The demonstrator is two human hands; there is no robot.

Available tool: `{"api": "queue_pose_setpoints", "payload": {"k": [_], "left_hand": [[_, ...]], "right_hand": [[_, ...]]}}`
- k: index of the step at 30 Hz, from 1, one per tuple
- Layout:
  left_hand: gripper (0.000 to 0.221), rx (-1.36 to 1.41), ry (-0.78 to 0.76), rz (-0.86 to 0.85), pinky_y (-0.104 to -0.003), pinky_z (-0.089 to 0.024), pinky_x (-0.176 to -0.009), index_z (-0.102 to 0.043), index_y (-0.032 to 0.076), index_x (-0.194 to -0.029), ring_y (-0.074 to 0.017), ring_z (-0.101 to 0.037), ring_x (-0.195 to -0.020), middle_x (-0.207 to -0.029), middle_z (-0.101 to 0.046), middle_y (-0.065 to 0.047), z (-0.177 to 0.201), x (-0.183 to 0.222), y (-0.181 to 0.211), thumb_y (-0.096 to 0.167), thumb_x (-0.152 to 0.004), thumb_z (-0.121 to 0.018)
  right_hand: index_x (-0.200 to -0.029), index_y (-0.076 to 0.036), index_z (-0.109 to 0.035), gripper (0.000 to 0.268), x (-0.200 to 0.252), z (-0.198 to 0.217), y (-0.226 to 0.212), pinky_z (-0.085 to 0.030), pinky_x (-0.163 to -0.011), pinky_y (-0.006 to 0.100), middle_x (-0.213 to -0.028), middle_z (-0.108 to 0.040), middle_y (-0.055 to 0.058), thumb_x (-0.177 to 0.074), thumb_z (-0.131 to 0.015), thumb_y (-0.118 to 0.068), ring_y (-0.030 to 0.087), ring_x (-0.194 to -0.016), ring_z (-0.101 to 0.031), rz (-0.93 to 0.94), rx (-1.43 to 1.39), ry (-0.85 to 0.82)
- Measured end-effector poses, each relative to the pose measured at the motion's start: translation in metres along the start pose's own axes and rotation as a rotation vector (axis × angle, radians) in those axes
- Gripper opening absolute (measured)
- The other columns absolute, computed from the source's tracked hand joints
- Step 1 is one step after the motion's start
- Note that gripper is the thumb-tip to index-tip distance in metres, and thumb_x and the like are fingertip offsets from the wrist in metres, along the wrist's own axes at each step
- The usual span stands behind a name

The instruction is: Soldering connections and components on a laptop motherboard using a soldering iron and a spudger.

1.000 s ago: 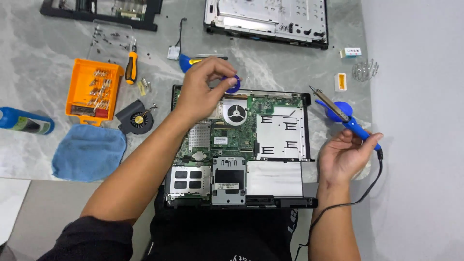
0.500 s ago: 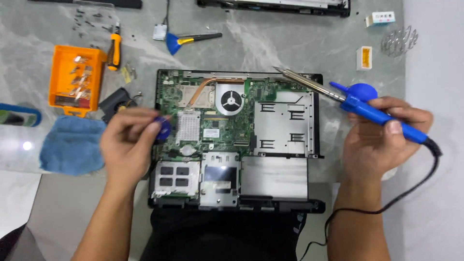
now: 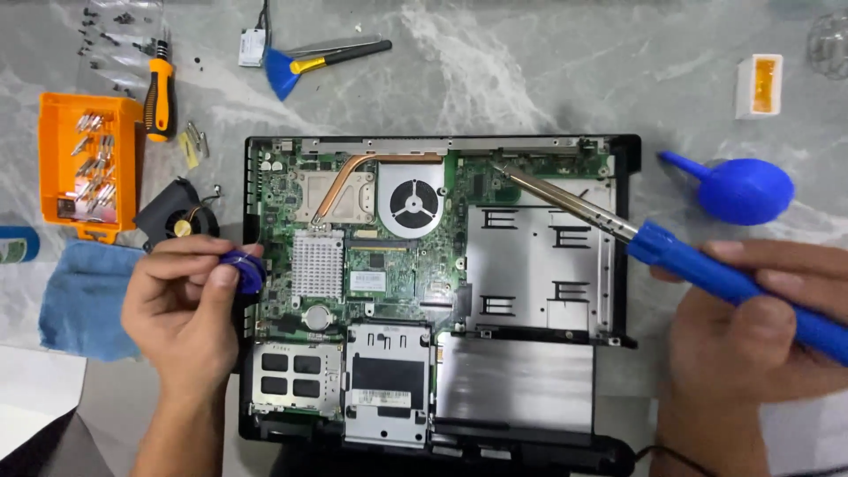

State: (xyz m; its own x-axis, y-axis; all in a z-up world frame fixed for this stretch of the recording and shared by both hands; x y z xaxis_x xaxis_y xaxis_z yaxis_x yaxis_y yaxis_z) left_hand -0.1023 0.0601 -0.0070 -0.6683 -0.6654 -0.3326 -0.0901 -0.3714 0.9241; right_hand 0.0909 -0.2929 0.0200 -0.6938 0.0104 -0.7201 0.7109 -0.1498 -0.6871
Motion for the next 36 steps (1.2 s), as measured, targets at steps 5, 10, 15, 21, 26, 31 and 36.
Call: {"api": "queue_pose_setpoints", "payload": {"k": [5, 10, 15, 21, 26, 31, 36], "left_hand": [[0.014, 0.0, 0.005, -0.01, -0.043, -0.065, -0.092, -0.045, 0.004, -0.095, -0.0231, -0.058, -0.1, -0.104, -0.051, -0.019, 0.002, 0.003, -0.003, 0.003, -0.094, -0.06], [0.016, -0.003, 0.031, -0.003, -0.042, -0.065, -0.092, -0.046, 0.006, -0.094, -0.0202, -0.057, -0.101, -0.103, -0.051, -0.017, 0.001, 0.005, -0.002, 0.009, -0.094, -0.061], [0.016, -0.028, 0.017, -0.024, -0.042, -0.065, -0.092, -0.045, 0.007, -0.095, -0.0206, -0.057, -0.102, -0.103, -0.051, -0.017, 0.001, 0.005, -0.002, 0.009, -0.094, -0.061], [0.014, -0.048, -0.008, -0.04, -0.043, -0.065, -0.093, -0.044, 0.004, -0.096, -0.0222, -0.057, -0.101, -0.104, -0.049, -0.019, -0.001, 0.005, 0.001, 0.006, -0.095, -0.058], [0.014, -0.043, -0.006, -0.031, -0.042, -0.065, -0.092, -0.045, 0.005, -0.095, -0.022, -0.059, -0.098, -0.104, -0.051, -0.018, -0.004, 0.005, 0.002, 0.005, -0.095, -0.059], [0.015, -0.045, 0.007, -0.035, -0.042, -0.065, -0.09, -0.046, 0.005, -0.094, -0.0229, -0.059, -0.097, -0.103, -0.051, -0.018, -0.003, 0.004, 0.002, 0.006, -0.093, -0.06], [0.014, -0.052, -0.017, -0.031, -0.042, -0.065, -0.092, -0.045, 0.004, -0.094, -0.0224, -0.058, -0.101, -0.103, -0.05, -0.018, -0.005, 0.004, 0.003, 0.003, -0.094, -0.059]], "right_hand": [[-0.089, 0.005, -0.029, 0.04, 0.014, 0.012, 0.013, -0.049, -0.058, 0.045, -0.079, -0.049, 0.032, -0.102, -0.05, -0.026, 0.039, -0.073, -0.062, 0.168, 0.013, -0.021], [-0.083, 0.01, -0.026, 0.038, 0.021, 0.012, 0.011, -0.044, -0.054, 0.037, -0.07, -0.052, 0.028, -0.099, -0.045, -0.019, 0.036, -0.065, -0.062, 0.251, 0.146, -0.112], [-0.078, 0.006, -0.031, 0.029, 0.018, 0.014, 0.011, -0.047, -0.052, 0.033, -0.07, -0.054, 0.025, -0.093, -0.051, -0.008, 0.035, -0.066, -0.065, 0.375, 0.014, -0.165], [-0.084, 0.007, -0.031, 0.03, 0.012, 0.004, 0.0, -0.05, -0.052, 0.035, -0.073, -0.046, 0.021, -0.092, -0.051, -0.015, 0.037, -0.069, -0.067, 0.333, 0.028, -0.269], [-0.088, 0.006, -0.037, 0.021, 0.012, 0.005, -0.003, -0.052, -0.059, 0.03, -0.081, -0.054, 0.023, -0.092, -0.052, -0.008, 0.033, -0.074, -0.068, 0.25, 0.082, -0.338], [-0.082, 0.012, -0.035, 0.022, 0.017, 0.008, 0.001, -0.043, -0.055, 0.025, -0.077, -0.06, 0.022, -0.093, -0.05, 0.0, 0.03, -0.07, -0.066, 0.309, 0.19, -0.326], [-0.087, 0.007, -0.037, 0.023, 0.017, 0.007, 0.0, -0.049, -0.061, 0.028, -0.083, -0.06, 0.023, -0.092, -0.054, -0.008, 0.028, -0.073, -0.067, 0.181, 0.148, -0.334]]}}
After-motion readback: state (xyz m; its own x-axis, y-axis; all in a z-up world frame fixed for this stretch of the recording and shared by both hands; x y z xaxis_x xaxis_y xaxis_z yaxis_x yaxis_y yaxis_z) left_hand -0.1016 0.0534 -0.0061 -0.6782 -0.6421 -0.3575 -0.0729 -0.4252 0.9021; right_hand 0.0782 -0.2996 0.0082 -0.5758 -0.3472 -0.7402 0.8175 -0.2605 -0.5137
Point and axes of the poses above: each hand's wrist, its own x-axis away from the middle knuckle, its own z-axis out of the back of the hand, y = z × x, the point moved 6 cm from there along -x, towards the middle knuckle
